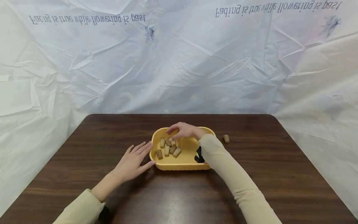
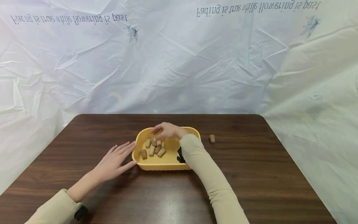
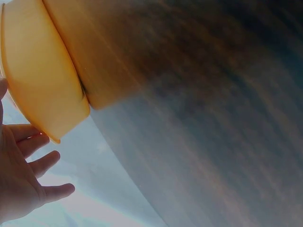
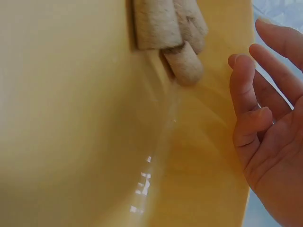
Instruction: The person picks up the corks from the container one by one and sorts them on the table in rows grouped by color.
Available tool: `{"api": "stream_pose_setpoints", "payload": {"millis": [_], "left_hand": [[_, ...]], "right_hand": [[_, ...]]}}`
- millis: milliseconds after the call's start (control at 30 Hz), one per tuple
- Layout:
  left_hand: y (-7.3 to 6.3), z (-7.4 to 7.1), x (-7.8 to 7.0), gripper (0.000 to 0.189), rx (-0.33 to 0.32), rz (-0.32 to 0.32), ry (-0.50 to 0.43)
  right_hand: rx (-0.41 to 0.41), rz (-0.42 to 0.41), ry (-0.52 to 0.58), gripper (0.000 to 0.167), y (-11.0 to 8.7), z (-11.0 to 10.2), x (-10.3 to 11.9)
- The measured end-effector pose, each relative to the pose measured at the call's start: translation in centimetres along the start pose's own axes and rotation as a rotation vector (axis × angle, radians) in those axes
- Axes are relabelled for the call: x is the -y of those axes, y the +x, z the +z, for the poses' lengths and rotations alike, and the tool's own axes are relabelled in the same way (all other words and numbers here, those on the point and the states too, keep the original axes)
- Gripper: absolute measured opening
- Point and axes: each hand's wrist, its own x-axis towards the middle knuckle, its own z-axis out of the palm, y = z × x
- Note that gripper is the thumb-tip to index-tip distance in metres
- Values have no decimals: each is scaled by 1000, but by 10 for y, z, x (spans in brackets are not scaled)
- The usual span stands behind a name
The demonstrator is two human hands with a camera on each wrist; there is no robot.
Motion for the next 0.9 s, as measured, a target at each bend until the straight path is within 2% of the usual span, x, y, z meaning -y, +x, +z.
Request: {"api": "stream_pose_setpoints", "payload": {"millis": [433,633,900], "left_hand": [[0,0,0,67,-6,2,10],[-1,0,-1,67,-9,6,8],[-1,2,0,67,-8,5,17]], "right_hand": [[49,67,-142,41,8,13,-2],[26,85,-231,41,13,18,-6],[6,98,-272,41,16,22,-8]]}}
